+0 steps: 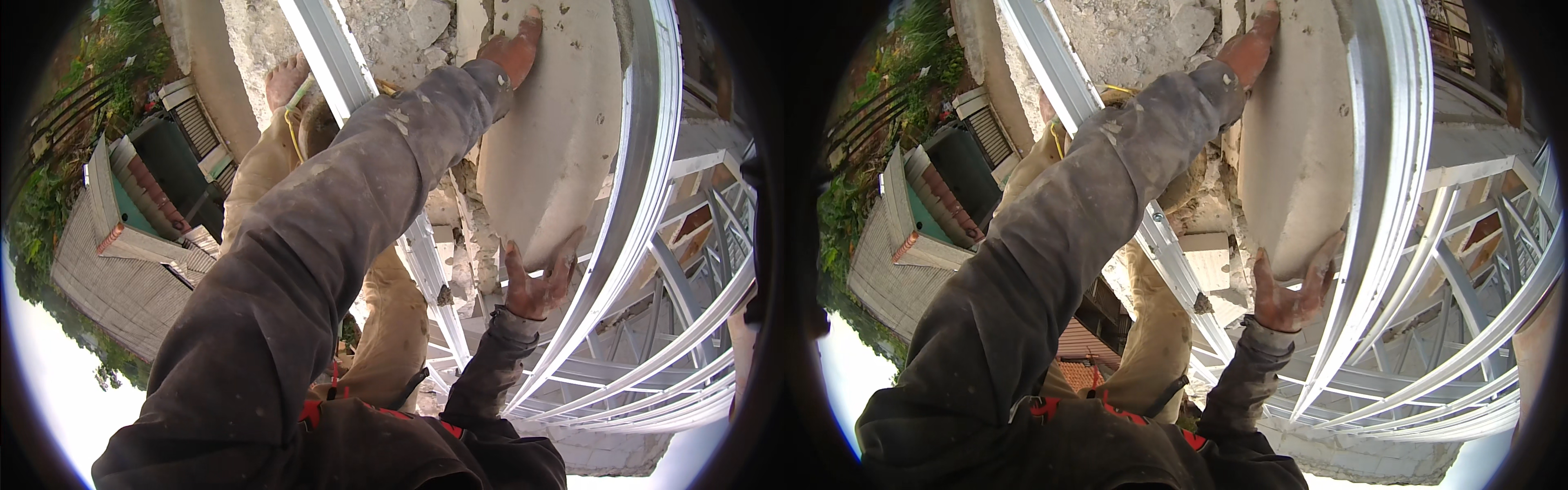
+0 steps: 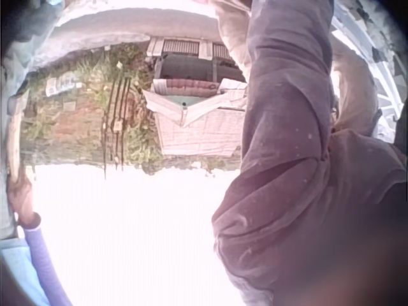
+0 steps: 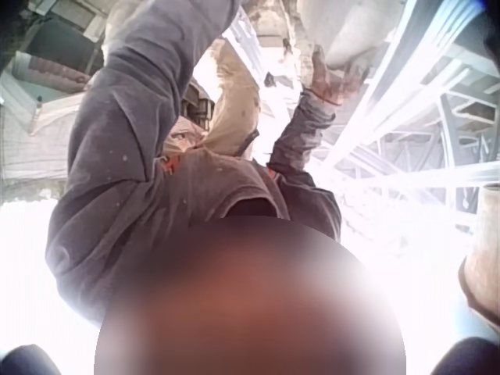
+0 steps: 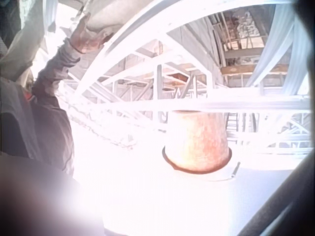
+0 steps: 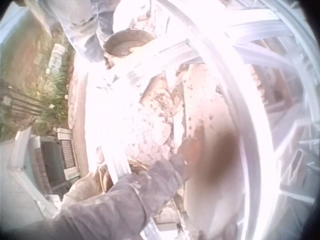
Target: The person installs white rectangular panels into a curved metal roof frame. They lift each panel, align it between the metal ribs, and press it into place. The person also applies a gray paste-like material to the frame and panels using a trowel and their hands.
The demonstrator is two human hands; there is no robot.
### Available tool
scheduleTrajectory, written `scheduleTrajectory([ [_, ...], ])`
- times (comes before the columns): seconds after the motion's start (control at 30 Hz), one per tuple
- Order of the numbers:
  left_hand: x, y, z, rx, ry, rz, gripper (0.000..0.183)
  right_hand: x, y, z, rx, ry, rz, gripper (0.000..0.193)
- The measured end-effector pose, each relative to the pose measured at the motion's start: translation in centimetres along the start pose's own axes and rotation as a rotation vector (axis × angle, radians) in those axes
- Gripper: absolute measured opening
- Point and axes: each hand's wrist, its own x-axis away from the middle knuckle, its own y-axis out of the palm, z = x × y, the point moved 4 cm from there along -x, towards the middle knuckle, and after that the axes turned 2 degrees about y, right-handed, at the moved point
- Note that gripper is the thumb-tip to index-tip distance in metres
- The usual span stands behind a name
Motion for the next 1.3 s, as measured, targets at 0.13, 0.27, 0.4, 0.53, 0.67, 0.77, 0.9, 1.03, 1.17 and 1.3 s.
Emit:
scheduleTrajectory([
  [0.13,-1.2,1.0,-1.7,0.022,-0.044,0.002,0.048,0.0,0.2,0.4,0.004,-0.055,0.03,0.088],
  [0.27,-0.5,0.8,-1.2,-0.122,0.048,0.113,0.049,0.5,0.5,0.0,0.001,-0.331,0.14,0.09],
  [0.4,0.6,-0.2,-1.1,0.193,-0.131,0.134,0.061,0.9,0.9,0.6,-0.059,-0.008,-0.009,0.093],
  [0.53,1.2,0.2,-1.4,0.71,-0.462,0.086,0.096,0.9,0.7,-0.2,0.025,0.087,-0.07,0.094],
  [0.67,1.4,-1.8,0.6,0.584,-0.057,0.245,0.085,0.7,0.7,-0.2,-0.028,0.126,-0.06,0.091],
  [0.77,3.2,-3.1,2.3,0.486,0.2,0.358,0.065,1.0,0.8,-0.2,0.049,0.025,0.008,0.088],
  [0.9,2.1,-3.3,4.2,-0.075,0.272,0.106,0.051,1.4,1.0,-0.2,0.107,-0.044,0.049,0.086],
  [1.03,0.5,-2.8,5.6,-0.212,0.29,0.161,0.074,0.9,1.3,-0.3,-0.077,0.108,-0.006,0.09],
  [1.17,1.5,-3.5,6.5,0.146,0.189,0.297,0.089,0.2,1.1,-1.4,-0.1,0.087,-0.019,0.091],
  [1.3,3.0,-5.1,7.6,0.355,0.2,0.305,0.091,0.1,1.3,-0.9,-0.125,0.148,-0.018,0.092],
])
